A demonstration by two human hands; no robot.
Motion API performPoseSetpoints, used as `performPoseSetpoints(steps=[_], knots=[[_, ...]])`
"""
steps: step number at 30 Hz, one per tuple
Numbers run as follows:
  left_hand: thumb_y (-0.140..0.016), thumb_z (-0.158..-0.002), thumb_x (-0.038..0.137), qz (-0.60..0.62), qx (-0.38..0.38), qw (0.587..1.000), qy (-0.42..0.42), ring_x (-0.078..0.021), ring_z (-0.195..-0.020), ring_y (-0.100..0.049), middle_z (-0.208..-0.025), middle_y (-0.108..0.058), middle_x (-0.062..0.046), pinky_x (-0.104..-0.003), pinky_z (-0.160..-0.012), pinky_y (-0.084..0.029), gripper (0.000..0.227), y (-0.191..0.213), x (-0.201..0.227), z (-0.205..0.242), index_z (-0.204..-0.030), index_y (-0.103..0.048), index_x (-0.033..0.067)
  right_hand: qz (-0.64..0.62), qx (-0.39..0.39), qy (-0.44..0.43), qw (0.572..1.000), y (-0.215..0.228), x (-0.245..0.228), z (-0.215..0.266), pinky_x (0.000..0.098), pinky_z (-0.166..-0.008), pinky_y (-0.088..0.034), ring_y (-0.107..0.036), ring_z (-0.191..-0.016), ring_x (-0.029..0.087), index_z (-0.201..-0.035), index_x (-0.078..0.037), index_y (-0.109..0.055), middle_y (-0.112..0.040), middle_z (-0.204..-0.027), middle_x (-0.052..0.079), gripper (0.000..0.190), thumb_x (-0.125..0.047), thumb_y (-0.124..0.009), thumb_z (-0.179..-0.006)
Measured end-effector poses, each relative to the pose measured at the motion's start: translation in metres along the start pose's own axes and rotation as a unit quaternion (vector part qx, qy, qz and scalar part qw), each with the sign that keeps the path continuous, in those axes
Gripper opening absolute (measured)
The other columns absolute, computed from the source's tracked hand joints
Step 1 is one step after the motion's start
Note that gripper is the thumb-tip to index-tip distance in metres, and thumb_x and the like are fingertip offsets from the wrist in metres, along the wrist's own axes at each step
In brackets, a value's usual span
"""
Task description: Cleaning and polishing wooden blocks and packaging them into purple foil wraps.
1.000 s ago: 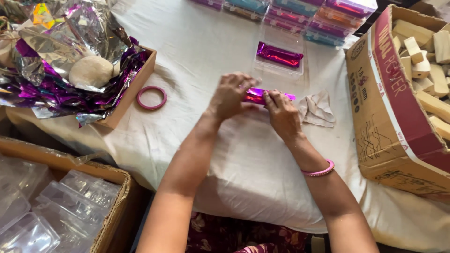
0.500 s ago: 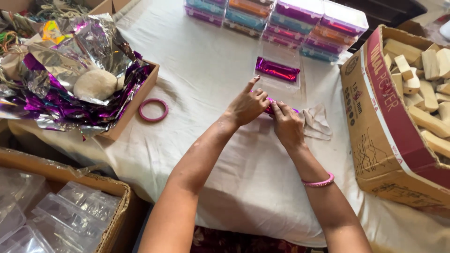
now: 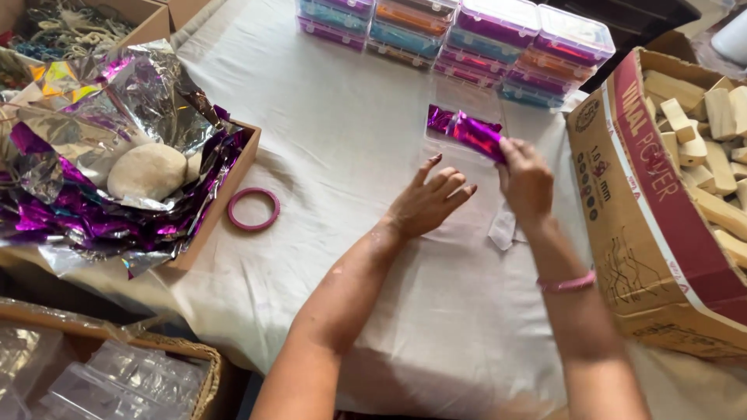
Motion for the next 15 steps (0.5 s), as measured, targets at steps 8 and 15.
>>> performPoseSetpoints(steps=[8, 15], knots=[[-0.060, -0.095, 0.019, 0.009, -0.045, 0.999, 0.017, -0.0233, -0.138, -0.047, -0.134, -0.057, -0.007, -0.061, -0.127, -0.020, 0.021, -0.009, -0.002, 0.004, -0.112, -0.070, 0.0121, -0.157, -0.221, -0.007, 0.963, -0.056, 0.038, -0.083, 0.0380, -0.095, -0.057, -0.072, -0.102, 0.030, -0.124, -0.012, -0.076, -0.073, -0.116, 0.013, 0.047, -0.016, -0.083, -0.078], [-0.060, -0.094, 0.016, 0.019, -0.079, 0.995, 0.061, -0.0219, -0.137, -0.048, -0.133, -0.057, -0.006, -0.062, -0.128, -0.019, 0.017, -0.015, -0.002, 0.004, -0.105, -0.071, 0.0133, -0.203, -0.421, 0.009, 0.884, -0.089, 0.056, -0.110, 0.0366, -0.094, -0.053, -0.068, -0.104, 0.025, -0.121, -0.014, -0.077, -0.073, -0.120, 0.011, 0.048, -0.018, -0.085, -0.074]])
Point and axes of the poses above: each hand's wrist, its own z-axis away from the middle knuckle, its own y-axis out of the back of the hand, x = y × z, the point moved 2 cm from there along -z, towards the middle knuckle
